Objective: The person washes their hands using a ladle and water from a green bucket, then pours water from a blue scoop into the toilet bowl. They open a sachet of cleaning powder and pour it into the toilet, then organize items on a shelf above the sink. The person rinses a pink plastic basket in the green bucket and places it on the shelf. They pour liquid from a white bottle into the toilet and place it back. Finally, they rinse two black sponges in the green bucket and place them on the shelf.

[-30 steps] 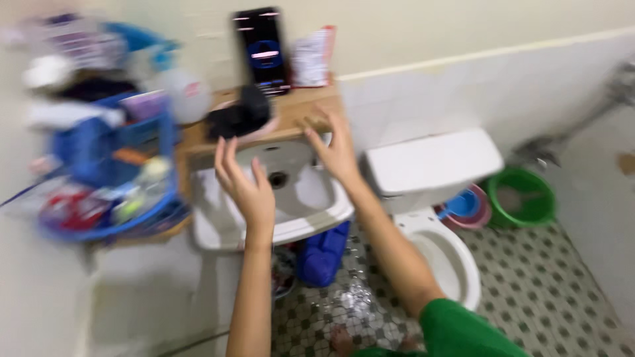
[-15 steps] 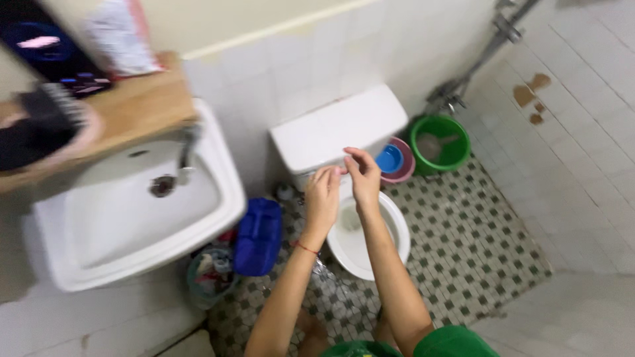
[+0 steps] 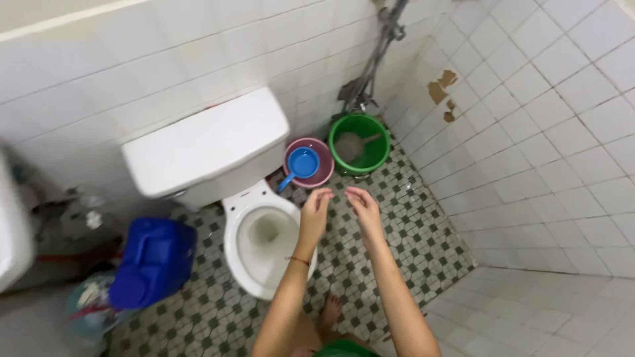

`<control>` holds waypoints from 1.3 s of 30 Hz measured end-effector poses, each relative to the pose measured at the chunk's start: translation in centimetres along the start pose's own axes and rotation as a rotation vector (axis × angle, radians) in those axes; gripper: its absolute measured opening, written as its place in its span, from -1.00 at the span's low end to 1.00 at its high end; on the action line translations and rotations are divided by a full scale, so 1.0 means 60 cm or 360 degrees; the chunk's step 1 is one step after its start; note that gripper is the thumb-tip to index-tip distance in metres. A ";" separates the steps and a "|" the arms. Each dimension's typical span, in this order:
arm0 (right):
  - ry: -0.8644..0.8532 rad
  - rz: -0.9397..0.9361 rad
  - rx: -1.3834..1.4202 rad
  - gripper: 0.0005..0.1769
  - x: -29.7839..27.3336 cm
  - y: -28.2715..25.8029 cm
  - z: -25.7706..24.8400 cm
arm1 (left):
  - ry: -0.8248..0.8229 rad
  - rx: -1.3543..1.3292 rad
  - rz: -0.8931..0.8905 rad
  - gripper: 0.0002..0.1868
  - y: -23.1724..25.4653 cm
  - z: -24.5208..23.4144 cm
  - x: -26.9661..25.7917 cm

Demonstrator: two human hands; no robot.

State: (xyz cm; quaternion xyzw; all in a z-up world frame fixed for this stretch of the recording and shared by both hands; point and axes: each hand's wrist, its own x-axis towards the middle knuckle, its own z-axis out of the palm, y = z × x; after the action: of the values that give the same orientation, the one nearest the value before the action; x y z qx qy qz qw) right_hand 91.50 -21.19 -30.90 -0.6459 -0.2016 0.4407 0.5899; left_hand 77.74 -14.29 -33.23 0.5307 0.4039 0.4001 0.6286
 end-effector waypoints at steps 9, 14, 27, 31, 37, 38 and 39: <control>-0.0176 0.0148 -0.0209 -0.50 0.290 0.129 -0.150 | 0.0169 0.0173 -0.0019 -0.74 -0.230 0.122 0.176; -0.0101 0.0110 -0.0577 -0.43 0.547 0.192 -0.230 | 0.0293 0.0282 -0.0116 -0.74 -0.396 0.160 0.304; -0.0912 0.0277 0.0088 -0.67 1.009 0.550 -0.185 | 0.0739 0.0711 0.0082 -0.80 -0.811 0.230 0.584; -0.1146 0.0096 -0.0398 -0.70 0.961 0.696 -0.182 | 0.0395 0.1613 -0.0389 -0.61 -0.926 0.222 0.571; -0.1226 0.0202 -0.0681 -0.66 0.956 0.822 -0.210 | 0.0173 0.2182 -0.0602 -0.56 -1.060 0.218 0.538; -0.1242 0.0145 -0.0649 -0.66 0.952 0.841 -0.220 | 0.0285 0.2084 -0.0612 -0.61 -1.076 0.225 0.521; -0.1200 0.0252 -0.0619 -0.64 0.950 0.857 -0.218 | 0.0316 0.2116 -0.0576 -0.59 -1.084 0.225 0.513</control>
State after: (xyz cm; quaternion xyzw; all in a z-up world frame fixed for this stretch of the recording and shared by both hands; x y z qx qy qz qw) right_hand 118.95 4.21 -99.20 -0.5522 -0.4322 0.6436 0.3067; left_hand 106.01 2.18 -98.71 0.6882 0.7010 0.0034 0.1871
